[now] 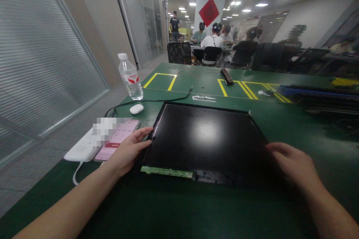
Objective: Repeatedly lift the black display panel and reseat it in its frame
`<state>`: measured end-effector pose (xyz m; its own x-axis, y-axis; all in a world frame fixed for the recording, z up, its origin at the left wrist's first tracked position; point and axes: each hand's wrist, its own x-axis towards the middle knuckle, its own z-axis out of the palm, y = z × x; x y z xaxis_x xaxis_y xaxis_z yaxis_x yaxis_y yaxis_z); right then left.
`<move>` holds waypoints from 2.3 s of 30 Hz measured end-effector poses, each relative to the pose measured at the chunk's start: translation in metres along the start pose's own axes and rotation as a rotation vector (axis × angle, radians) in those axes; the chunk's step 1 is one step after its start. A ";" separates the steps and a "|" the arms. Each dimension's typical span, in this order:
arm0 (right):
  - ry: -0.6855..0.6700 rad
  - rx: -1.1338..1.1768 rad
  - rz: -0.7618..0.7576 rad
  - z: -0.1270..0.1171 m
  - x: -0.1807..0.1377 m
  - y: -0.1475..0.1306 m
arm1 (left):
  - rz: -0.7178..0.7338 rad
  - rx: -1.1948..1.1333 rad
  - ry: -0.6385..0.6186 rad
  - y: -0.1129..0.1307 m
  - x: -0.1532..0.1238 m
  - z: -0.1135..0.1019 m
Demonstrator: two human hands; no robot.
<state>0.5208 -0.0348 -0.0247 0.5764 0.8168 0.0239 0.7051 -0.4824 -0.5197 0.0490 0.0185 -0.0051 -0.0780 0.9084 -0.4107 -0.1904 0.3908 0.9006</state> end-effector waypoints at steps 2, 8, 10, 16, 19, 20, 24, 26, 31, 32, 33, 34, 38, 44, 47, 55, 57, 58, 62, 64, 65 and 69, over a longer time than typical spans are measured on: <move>0.009 -0.001 0.000 0.000 0.000 0.000 | 0.001 0.001 0.001 0.000 0.000 0.000; 0.031 0.007 -0.029 0.004 0.002 0.006 | -0.014 0.014 0.009 0.000 0.000 -0.001; 0.024 0.009 -0.021 0.004 0.002 0.007 | -0.016 0.010 0.014 0.001 0.000 0.000; 0.011 0.016 -0.023 0.003 0.002 0.005 | -0.033 -0.043 0.008 0.001 0.000 0.000; 0.009 0.018 -0.010 0.003 0.001 0.003 | -0.046 -0.083 0.007 0.002 -0.002 0.000; 0.009 0.019 -0.007 0.003 0.001 0.003 | -0.053 -0.093 0.002 0.002 -0.003 0.000; 0.025 0.032 -0.036 0.006 0.002 0.007 | -0.107 -0.112 -0.043 0.006 -0.007 0.001; 0.032 0.036 -0.048 0.007 0.003 0.009 | -0.130 -0.101 -0.074 0.007 -0.008 0.000; 0.039 0.044 -0.068 0.009 0.005 0.011 | -0.106 -0.053 -0.151 0.004 -0.005 -0.007; 0.044 0.049 -0.070 0.009 0.005 0.011 | -0.096 -0.043 -0.171 0.003 -0.004 -0.008; 0.047 0.056 -0.070 0.009 0.005 0.011 | -0.091 -0.032 -0.190 0.002 -0.004 -0.009; 0.048 0.064 -0.068 0.009 0.005 0.011 | -0.091 -0.020 -0.206 0.001 -0.004 -0.009; 0.040 0.116 -0.064 0.010 0.005 0.010 | -0.079 0.023 -0.208 0.005 -0.007 -0.007; -0.023 0.170 -0.053 0.010 0.001 0.004 | -0.017 0.087 -0.148 0.015 -0.011 -0.008; -0.015 0.174 -0.080 0.011 0.000 0.004 | 0.000 0.085 -0.139 0.016 -0.011 -0.007; -0.002 0.188 -0.159 0.015 -0.001 0.007 | 0.057 0.056 -0.111 0.014 -0.011 -0.011; -0.007 0.197 -0.174 0.016 -0.001 0.007 | 0.070 0.050 -0.113 0.014 -0.010 -0.013; -0.006 0.200 -0.183 0.016 -0.001 0.007 | 0.082 0.048 -0.110 0.013 -0.010 -0.013; -0.014 0.190 -0.208 0.019 0.001 0.010 | 0.130 0.042 -0.094 0.013 -0.011 -0.013; -0.023 0.195 -0.207 0.020 0.002 0.012 | 0.120 0.036 -0.118 0.013 -0.014 -0.012; -0.018 0.207 -0.206 0.020 0.002 0.013 | 0.104 0.027 -0.136 0.014 -0.015 -0.011; 0.026 0.296 -0.158 0.020 0.003 0.014 | 0.046 -0.041 -0.177 0.016 -0.023 -0.008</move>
<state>0.5241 -0.0333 -0.0488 0.4828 0.8639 0.1437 0.6383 -0.2347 -0.7331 0.0405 0.0024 0.0175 0.0850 0.9386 -0.3344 -0.2304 0.3450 0.9099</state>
